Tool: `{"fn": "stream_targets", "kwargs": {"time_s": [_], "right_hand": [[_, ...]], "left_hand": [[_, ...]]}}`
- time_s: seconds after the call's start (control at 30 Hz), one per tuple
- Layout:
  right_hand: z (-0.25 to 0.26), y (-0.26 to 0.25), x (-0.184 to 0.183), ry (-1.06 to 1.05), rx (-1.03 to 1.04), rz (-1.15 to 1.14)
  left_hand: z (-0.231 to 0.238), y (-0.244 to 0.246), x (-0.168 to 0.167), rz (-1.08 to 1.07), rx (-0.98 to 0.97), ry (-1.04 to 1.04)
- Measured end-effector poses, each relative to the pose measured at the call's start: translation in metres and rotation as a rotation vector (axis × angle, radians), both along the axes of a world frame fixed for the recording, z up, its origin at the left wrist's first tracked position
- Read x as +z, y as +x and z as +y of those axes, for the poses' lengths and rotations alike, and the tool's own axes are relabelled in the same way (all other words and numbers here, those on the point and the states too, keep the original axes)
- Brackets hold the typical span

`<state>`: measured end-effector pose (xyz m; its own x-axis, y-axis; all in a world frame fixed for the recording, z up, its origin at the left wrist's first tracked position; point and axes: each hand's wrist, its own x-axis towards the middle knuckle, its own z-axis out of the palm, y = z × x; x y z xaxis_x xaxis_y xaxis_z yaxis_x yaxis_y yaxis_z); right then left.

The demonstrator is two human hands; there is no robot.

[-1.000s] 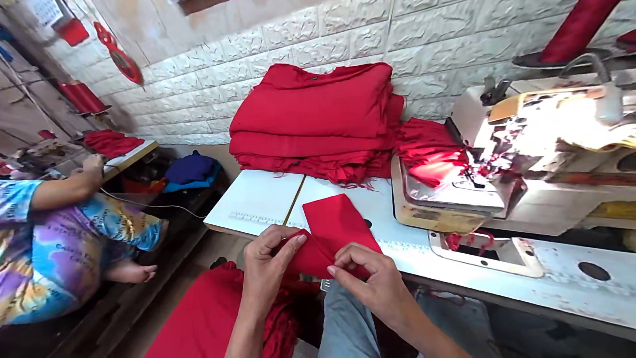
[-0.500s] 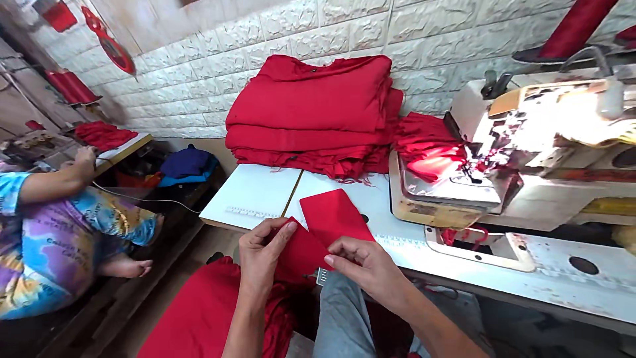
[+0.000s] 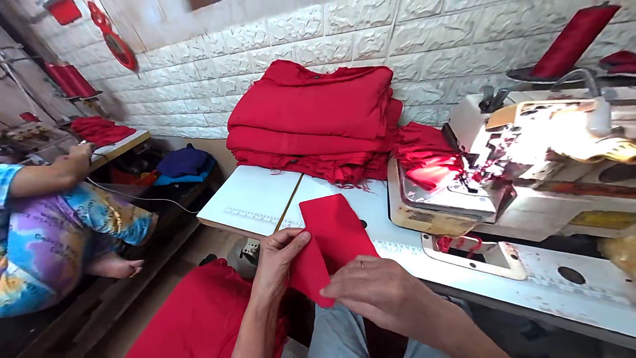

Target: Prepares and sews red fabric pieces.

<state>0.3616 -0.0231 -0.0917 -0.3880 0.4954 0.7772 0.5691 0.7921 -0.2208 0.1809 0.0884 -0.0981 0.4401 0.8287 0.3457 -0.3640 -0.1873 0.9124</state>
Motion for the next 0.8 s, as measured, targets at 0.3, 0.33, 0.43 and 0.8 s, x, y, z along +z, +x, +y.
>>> {"fn": "stream_targets", "kwargs": {"time_s": [0.3, 0.33, 0.43, 0.8], "right_hand": [[0.003, 0.001, 0.012, -0.156, -0.099, 0.223], [0.004, 0.001, 0.01, -0.199, -0.155, 0.31], [0.007, 0.0, 0.003, -0.284, -0.207, 0.477], [0.007, -0.003, -0.003, -0.317, -0.286, 0.665]], "left_hand": [[-0.02, 0.031, -0.008, -0.133, -0.128, -0.008], [-0.023, 0.033, -0.007, -0.126, -0.12, 0.002], [-0.025, 0.036, -0.007, -0.098, -0.113, 0.02], [-0.021, 0.032, -0.017, -0.032, -0.097, 0.236]]}}
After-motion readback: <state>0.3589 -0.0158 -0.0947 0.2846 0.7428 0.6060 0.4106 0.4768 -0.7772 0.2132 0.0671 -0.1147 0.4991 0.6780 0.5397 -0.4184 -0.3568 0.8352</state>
